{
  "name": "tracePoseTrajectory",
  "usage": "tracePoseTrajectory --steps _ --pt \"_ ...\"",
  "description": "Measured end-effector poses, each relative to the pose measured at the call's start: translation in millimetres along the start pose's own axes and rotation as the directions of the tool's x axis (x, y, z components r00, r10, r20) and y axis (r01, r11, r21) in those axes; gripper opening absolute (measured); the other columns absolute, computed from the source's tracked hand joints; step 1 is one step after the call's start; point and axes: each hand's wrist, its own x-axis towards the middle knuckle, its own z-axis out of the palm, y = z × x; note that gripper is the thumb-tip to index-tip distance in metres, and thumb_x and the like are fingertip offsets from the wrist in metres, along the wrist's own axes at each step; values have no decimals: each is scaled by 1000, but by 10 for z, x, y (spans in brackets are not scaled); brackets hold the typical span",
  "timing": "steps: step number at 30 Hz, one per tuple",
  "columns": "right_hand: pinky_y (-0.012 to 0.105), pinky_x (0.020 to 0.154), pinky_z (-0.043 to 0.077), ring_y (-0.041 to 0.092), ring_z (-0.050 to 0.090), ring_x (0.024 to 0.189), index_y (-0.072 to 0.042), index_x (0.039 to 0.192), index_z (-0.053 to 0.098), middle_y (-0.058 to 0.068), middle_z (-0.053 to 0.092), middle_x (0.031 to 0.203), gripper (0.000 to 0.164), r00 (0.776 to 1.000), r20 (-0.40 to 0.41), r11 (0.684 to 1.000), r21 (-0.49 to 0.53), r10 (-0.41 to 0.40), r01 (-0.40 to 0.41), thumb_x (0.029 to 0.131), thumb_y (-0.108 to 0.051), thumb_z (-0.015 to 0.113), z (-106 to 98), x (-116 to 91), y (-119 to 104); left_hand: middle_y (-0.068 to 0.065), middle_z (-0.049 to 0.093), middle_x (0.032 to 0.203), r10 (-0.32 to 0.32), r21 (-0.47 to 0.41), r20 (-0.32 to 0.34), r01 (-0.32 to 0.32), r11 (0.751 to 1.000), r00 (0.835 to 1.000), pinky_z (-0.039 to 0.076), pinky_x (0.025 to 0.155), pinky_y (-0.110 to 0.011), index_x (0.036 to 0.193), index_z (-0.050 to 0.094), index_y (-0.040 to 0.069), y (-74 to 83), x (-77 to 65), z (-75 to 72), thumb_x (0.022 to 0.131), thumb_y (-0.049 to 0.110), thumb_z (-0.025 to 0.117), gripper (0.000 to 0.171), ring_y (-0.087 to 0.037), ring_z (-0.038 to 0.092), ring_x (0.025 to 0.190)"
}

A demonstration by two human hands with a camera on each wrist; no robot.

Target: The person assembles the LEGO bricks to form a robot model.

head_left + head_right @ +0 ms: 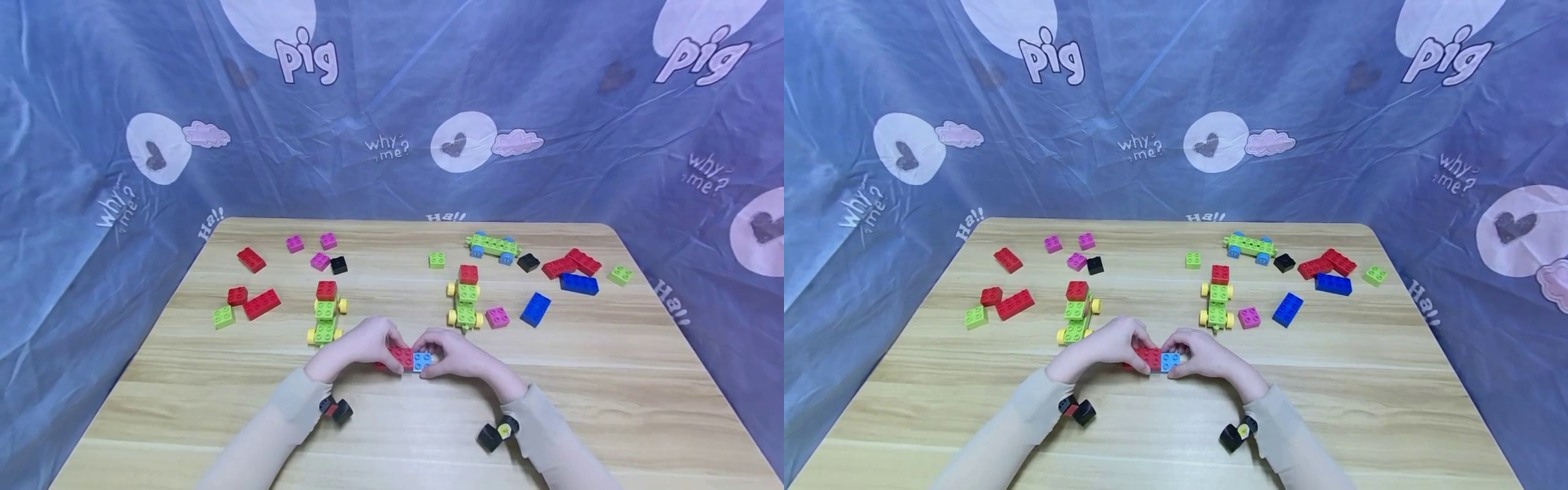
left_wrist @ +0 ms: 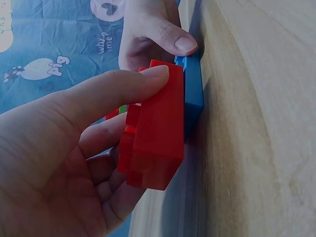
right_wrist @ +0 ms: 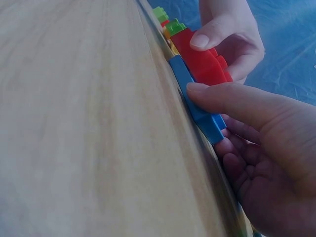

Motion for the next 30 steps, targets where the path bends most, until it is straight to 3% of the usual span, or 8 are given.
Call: tracePoseTrajectory --steps 19,30 --pt "25 84 45 8 55 92 -11 107 67 -3 65 99 39 1000 -14 1000 -16 -25 25 73 -25 82 2 -9 16 0 73 87 -11 6 -17 11 1000 1000 46 67 -21 91 77 8 8 5 19 60 15 91 35 -5 56 73" --pt "27 86 44 12 56 94 -11 106 67 -1 66 101 39 1000 -10 1000 -15 -22 22 73 -24 82 -13 -10 9 -1 74 88 17 -8 -6 -17 1000 1000 46 67 -21 93 77 7 -5 -5 -1 61 15 90 35 -4 56 73"
